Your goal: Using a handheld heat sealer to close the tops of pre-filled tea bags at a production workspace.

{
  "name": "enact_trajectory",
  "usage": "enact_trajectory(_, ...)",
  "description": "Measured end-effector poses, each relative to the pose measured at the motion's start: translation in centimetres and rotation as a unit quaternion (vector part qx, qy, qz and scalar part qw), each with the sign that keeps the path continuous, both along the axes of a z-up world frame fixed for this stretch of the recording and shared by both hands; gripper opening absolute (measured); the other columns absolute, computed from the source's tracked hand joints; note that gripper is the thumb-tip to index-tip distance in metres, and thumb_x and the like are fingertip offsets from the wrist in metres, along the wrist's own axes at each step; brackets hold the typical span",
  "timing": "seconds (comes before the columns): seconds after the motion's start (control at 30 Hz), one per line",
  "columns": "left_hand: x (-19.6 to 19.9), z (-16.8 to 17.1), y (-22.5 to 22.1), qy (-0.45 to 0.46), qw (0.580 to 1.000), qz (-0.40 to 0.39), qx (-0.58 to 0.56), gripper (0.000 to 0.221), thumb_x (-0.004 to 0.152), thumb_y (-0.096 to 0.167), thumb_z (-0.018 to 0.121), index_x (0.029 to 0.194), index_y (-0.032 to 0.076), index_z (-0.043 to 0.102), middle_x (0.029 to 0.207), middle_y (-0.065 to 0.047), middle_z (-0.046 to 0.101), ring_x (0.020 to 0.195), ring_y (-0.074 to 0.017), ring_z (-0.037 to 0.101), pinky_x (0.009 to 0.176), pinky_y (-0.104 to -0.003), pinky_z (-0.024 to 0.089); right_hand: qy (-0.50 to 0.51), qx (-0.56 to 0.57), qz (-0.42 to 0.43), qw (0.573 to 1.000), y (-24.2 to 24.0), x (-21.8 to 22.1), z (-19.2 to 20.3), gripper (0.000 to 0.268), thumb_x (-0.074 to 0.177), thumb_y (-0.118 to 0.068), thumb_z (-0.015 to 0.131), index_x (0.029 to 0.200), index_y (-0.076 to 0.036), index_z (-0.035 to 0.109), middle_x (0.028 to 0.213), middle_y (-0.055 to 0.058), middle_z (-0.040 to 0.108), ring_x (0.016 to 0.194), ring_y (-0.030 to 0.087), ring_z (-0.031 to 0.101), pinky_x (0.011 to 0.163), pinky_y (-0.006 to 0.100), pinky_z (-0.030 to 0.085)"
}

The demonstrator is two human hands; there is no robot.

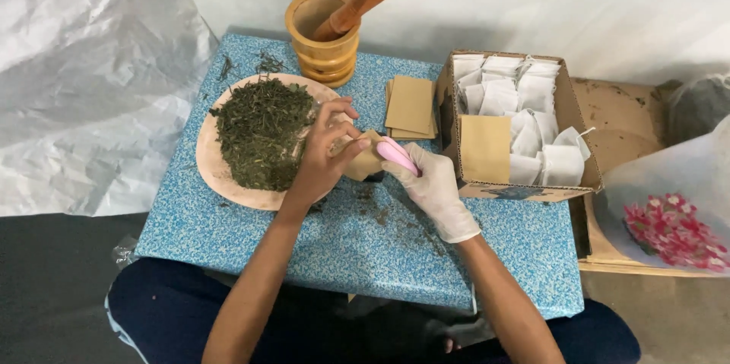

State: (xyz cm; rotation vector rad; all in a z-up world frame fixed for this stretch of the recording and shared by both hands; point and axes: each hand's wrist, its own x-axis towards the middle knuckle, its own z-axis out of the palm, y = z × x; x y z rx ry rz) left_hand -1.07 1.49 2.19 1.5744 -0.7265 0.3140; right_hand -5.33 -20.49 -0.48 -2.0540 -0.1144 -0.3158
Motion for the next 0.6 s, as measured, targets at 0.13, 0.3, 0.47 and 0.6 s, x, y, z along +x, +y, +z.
enact_trajectory(0.13, 0.1, 0.3, 0.2, -0.002, 1.000, 0.005, 0.007, 0.031, 0.108, 0.024, 0.070, 0.085, 0.005, 0.060, 0.127, -0.010, 0.048, 0.155, -0.0468, 0.035, 0.123, -0.073, 0.024, 0.001, -0.004, 0.007, 1.000, 0.3, 0.2, 0.2, 0.038, 0.088, -0.045, 0.090, 0.075, -0.017, 0.069, 0.051, 0.004, 0.055, 0.048, 0.014, 0.050, 0.049, 0.026, 0.041)
enact_trajectory(0.3, 0.0, 0.1, 0.4, -0.004, 0.999, 0.014, 0.040, 0.031, 0.109, 0.025, 0.070, 0.086, 0.005, 0.063, 0.127, -0.011, 0.050, 0.154, -0.0487, 0.036, 0.123, -0.071, 0.027, -0.006, -0.010, 0.019, 1.000, -0.5, 0.4, -1.6, 0.038, 0.090, -0.046, 0.087, 0.079, -0.014, 0.069, 0.053, 0.008, 0.056, 0.049, 0.017, 0.052, 0.050, 0.029, 0.044)
enact_trajectory(0.47, 0.7, -0.2, 0.2, -0.027, 0.999, 0.012, 0.036, 0.025, 0.110, 0.019, 0.068, 0.089, 0.004, 0.064, 0.128, -0.014, 0.051, 0.153, -0.0513, 0.038, 0.120, -0.073, 0.031, -0.005, -0.018, 0.022, 1.000, -0.4, 0.6, -0.8, 0.041, 0.090, -0.048, 0.086, 0.080, -0.013, 0.069, 0.054, 0.008, 0.057, 0.050, 0.019, 0.054, 0.052, 0.029, 0.046)
enact_trajectory(0.6, 0.0, 0.2, 0.4, -0.037, 0.997, 0.026, 0.058, 0.023, 0.109, 0.015, 0.068, 0.090, 0.003, 0.064, 0.127, -0.014, 0.052, 0.153, -0.0511, 0.039, 0.116, -0.073, 0.035, 0.010, -0.042, 0.035, 0.998, -0.6, 0.5, -1.3, 0.043, 0.091, -0.053, 0.084, 0.079, -0.015, 0.068, 0.055, 0.007, 0.058, 0.051, 0.021, 0.058, 0.052, 0.031, 0.047)
